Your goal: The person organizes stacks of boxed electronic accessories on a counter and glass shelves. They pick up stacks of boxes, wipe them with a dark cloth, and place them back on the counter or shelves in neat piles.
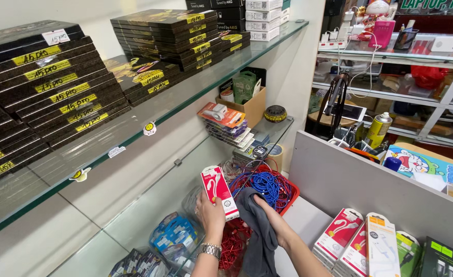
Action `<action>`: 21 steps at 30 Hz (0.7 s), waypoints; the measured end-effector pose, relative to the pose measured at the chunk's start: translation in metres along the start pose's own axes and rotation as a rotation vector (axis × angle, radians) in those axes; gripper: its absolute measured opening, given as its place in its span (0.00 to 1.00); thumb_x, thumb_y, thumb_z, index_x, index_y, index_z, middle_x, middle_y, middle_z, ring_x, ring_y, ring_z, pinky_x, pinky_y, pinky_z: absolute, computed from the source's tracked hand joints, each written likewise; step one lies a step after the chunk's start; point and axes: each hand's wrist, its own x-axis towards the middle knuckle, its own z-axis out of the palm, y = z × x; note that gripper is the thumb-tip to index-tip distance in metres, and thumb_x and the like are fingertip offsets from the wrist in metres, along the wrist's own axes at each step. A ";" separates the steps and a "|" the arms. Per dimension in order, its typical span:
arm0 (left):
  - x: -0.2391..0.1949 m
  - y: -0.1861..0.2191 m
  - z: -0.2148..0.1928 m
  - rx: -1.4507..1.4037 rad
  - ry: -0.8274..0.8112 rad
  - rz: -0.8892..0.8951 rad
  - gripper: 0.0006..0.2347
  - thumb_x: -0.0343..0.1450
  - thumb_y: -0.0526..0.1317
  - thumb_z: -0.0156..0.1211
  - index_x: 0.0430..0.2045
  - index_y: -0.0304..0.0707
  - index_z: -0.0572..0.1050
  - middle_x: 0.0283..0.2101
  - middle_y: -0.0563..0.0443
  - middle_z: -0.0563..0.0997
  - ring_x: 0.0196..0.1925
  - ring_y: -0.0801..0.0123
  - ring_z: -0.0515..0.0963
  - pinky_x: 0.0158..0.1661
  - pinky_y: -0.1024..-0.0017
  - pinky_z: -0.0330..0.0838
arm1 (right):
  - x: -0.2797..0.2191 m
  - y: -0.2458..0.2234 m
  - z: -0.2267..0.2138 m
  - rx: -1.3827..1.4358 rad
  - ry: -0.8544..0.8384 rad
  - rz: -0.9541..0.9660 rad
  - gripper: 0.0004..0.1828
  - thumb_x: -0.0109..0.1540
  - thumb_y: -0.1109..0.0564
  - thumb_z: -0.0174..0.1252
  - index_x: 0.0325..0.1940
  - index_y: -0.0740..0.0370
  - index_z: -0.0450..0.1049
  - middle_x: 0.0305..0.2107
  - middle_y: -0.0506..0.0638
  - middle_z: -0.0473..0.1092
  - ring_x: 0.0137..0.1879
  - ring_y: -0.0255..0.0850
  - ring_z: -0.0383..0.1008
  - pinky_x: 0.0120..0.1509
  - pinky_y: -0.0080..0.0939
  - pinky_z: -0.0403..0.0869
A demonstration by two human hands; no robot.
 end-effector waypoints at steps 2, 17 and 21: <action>0.005 -0.008 0.001 0.004 -0.023 -0.007 0.25 0.68 0.38 0.60 0.60 0.28 0.66 0.61 0.30 0.72 0.64 0.42 0.69 0.62 0.53 0.60 | 0.002 0.003 0.005 0.002 -0.017 0.005 0.34 0.61 0.31 0.53 0.49 0.64 0.80 0.32 0.54 0.79 0.32 0.41 0.80 0.36 0.38 0.77; -0.008 0.003 0.030 -0.621 -0.618 -0.397 0.19 0.70 0.43 0.64 0.46 0.21 0.75 0.42 0.39 0.86 0.39 0.63 0.87 0.41 0.66 0.79 | -0.018 0.003 -0.023 -0.038 0.162 -0.313 0.26 0.62 0.43 0.58 0.60 0.57 0.72 0.34 0.52 0.76 0.36 0.38 0.77 0.38 0.39 0.76; -0.025 0.008 0.047 -0.812 -0.587 -0.412 0.19 0.71 0.40 0.61 0.52 0.22 0.69 0.47 0.40 0.84 0.44 0.64 0.86 0.46 0.68 0.78 | -0.008 0.023 -0.049 -0.053 0.270 -0.399 0.26 0.63 0.43 0.59 0.60 0.59 0.74 0.36 0.53 0.76 0.38 0.39 0.75 0.41 0.40 0.74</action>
